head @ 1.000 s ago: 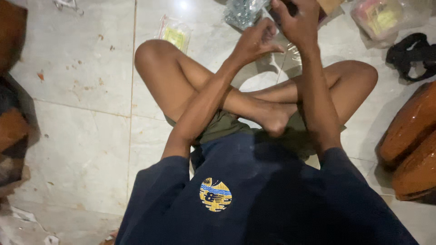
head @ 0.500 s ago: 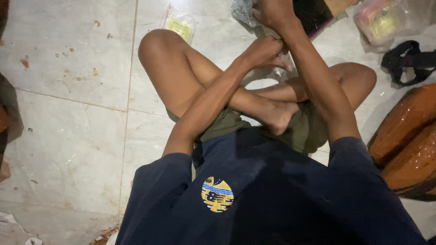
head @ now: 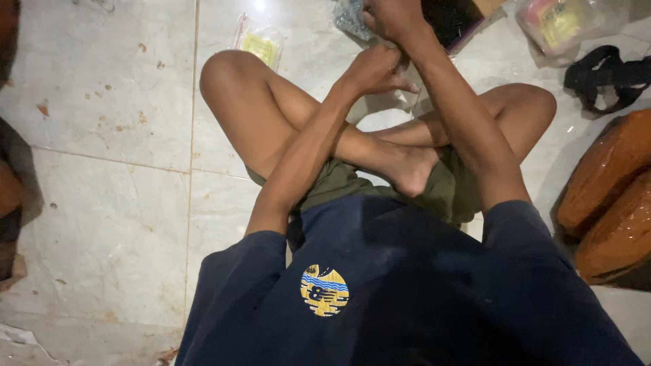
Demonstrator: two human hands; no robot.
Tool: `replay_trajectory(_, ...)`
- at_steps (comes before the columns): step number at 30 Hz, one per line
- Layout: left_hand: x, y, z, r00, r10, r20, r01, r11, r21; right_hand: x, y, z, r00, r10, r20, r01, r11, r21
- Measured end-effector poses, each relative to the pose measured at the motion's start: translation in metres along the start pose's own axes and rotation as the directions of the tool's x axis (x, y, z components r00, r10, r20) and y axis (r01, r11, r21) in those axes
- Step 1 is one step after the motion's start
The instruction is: The person sits cross-legged on the floor and sorts small metal fasteners from plastic bags into a cardboard box. They handle multiple bags of screws and bolts, opening them and transferring the contents by hand.
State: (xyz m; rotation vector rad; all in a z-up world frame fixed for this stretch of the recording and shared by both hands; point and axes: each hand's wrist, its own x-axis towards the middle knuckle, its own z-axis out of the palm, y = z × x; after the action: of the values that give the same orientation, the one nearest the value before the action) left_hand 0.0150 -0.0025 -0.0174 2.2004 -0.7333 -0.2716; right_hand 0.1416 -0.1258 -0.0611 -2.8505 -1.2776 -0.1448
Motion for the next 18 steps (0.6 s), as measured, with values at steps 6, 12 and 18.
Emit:
replay_trajectory(6,-0.009,-0.011,-0.008,0.999,-0.034,0.016,0.034,0.999,0.001,0.004,-0.016,-0.016,0.999,-0.023,-0.025,0.021,0.998,-0.058)
replay_trajectory(12,-0.021,0.005,-0.036,0.976,-0.218,0.004,0.218,0.973,-0.073,-0.011,-0.003,-0.042,0.984,0.163,0.066,-0.176,0.924,0.340)
replay_trajectory(18,-0.010,-0.001,-0.033,0.928,-0.291,-0.233,0.238,0.943,-0.231,-0.048,0.003,-0.089,0.908,0.366,0.204,-0.399,0.606,0.688)
